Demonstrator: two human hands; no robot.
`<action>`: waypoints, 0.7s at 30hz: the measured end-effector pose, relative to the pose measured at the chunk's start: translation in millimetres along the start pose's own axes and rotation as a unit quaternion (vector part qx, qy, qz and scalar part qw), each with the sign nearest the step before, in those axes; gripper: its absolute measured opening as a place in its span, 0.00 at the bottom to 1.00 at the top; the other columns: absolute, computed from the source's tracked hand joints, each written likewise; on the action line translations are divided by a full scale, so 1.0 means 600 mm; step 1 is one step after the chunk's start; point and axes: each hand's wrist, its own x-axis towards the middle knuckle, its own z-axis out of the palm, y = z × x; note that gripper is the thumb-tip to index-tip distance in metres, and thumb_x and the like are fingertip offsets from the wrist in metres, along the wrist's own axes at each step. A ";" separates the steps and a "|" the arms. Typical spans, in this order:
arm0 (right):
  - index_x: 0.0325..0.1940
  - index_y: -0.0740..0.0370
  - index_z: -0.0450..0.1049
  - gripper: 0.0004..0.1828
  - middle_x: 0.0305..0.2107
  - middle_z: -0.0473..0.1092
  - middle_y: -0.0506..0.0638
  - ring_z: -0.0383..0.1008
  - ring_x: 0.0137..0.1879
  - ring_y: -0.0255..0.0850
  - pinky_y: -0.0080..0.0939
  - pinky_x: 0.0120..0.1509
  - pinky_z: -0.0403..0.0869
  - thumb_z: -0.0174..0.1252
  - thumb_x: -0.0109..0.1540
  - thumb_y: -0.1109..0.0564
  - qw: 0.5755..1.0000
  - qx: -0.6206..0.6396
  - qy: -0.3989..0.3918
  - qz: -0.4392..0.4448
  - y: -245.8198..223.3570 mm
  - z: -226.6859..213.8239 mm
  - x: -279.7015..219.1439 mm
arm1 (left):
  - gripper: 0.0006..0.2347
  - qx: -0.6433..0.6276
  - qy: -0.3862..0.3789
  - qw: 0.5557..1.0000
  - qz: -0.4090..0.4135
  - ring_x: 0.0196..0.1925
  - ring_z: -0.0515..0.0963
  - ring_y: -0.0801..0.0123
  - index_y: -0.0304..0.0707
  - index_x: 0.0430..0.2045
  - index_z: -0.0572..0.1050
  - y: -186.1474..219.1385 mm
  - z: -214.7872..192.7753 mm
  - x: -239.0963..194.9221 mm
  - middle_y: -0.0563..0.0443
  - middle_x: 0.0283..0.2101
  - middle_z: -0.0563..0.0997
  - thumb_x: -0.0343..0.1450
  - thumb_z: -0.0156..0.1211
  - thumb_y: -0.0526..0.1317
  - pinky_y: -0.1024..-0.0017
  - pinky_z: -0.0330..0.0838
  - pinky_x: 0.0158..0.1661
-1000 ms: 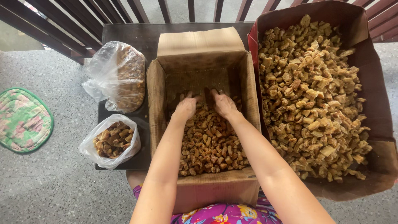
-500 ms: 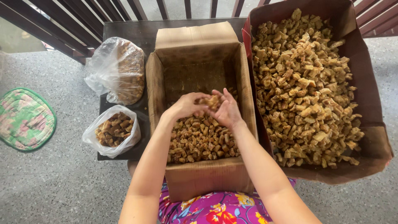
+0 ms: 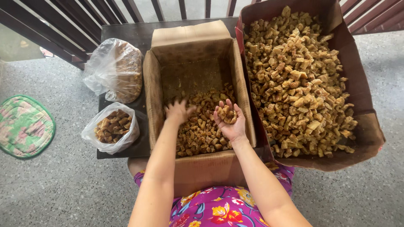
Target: The person sits on the floor and repeatedly scoops dried fruit pieces from a large cardboard box into a smaller box, then transfers some into a plastic bag. The task involves continuous hand-based sorting and transferring of the dried pieces between containers.
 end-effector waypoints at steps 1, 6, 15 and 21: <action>0.53 0.56 0.78 0.15 0.50 0.75 0.55 0.74 0.57 0.52 0.56 0.60 0.78 0.51 0.69 0.49 1.000 -0.001 0.005 -0.005 -0.001 0.000 -0.003 | 0.35 0.058 0.005 0.998 0.008 0.71 0.57 0.31 0.61 0.74 0.55 0.007 0.014 -0.015 0.35 0.73 0.56 0.71 0.47 0.69 0.29 0.50 0.63; 0.55 0.57 0.77 0.17 0.53 0.74 0.56 0.73 0.59 0.54 0.58 0.63 0.76 0.50 0.70 0.48 1.000 -0.005 -0.023 0.010 0.008 0.008 -0.002 | 0.23 0.108 0.034 0.993 0.030 0.56 0.69 0.50 0.50 0.61 0.67 0.008 0.013 -0.092 0.42 0.58 0.69 0.78 0.46 0.60 0.48 0.67 0.55; 0.62 0.57 0.74 0.25 0.59 0.71 0.58 0.67 0.68 0.60 0.64 0.73 0.67 0.48 0.69 0.41 0.997 -0.027 -0.063 0.039 0.010 0.030 -0.021 | 0.18 0.054 0.115 0.974 0.189 0.52 0.72 0.44 0.46 0.52 0.76 0.033 -0.002 -0.260 0.43 0.55 0.73 0.69 0.64 0.48 0.52 0.74 0.47; 0.65 0.56 0.72 0.28 0.62 0.70 0.58 0.66 0.69 0.57 0.63 0.75 0.66 0.43 0.70 0.38 0.993 -0.040 -0.079 0.080 0.038 0.037 -0.037 | 0.17 -0.231 0.069 0.956 0.165 0.58 0.77 0.53 0.45 0.55 0.75 0.057 -0.101 -0.270 0.43 0.58 0.73 0.71 0.66 0.41 0.59 0.73 0.57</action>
